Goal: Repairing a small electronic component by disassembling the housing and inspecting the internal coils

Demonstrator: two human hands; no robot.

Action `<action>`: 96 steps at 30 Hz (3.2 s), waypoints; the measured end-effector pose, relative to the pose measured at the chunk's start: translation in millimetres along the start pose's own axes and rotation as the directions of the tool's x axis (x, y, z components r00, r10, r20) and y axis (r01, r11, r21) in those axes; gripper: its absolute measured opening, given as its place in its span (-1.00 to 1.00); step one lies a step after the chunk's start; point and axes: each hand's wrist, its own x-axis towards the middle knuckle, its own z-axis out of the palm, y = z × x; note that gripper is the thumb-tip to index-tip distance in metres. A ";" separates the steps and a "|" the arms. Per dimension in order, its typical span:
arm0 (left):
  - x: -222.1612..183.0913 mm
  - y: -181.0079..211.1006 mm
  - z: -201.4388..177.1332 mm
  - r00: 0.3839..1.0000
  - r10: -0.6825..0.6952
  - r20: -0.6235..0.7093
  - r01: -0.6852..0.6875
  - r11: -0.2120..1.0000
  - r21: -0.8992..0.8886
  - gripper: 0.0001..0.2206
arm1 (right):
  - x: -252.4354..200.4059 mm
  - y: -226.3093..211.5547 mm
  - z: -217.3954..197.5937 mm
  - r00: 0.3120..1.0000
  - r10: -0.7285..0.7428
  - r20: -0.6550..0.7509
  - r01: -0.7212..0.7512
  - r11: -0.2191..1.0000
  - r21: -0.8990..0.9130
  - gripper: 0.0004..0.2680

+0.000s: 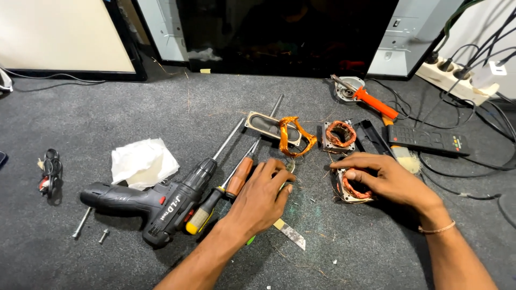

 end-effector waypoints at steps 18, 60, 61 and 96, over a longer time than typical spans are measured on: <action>0.1 0.9 1.0 1.000 0.004 -0.026 -0.003 1.000 0.017 -0.86 | 0.3 3.4 0.2 0.999 -0.032 0.002 0.032 0.999 -0.004 -0.70; -0.1 2.5 -0.3 1.000 0.004 -0.005 -0.004 1.000 0.030 -0.86 | -0.9 -2.3 1.2 1.000 -0.021 -0.003 0.021 1.000 -0.019 -0.70; -0.1 3.0 -0.6 1.000 0.003 -0.003 -0.003 0.999 0.033 -0.86 | -0.9 -2.9 1.3 1.000 -0.018 -0.001 0.018 1.000 -0.017 -0.70; -1.7 -5.2 7.2 0.992 0.089 -0.090 -0.080 0.991 0.106 -0.88 | -1.5 -18.5 -0.5 0.998 -0.003 -0.061 0.007 0.998 0.064 -0.75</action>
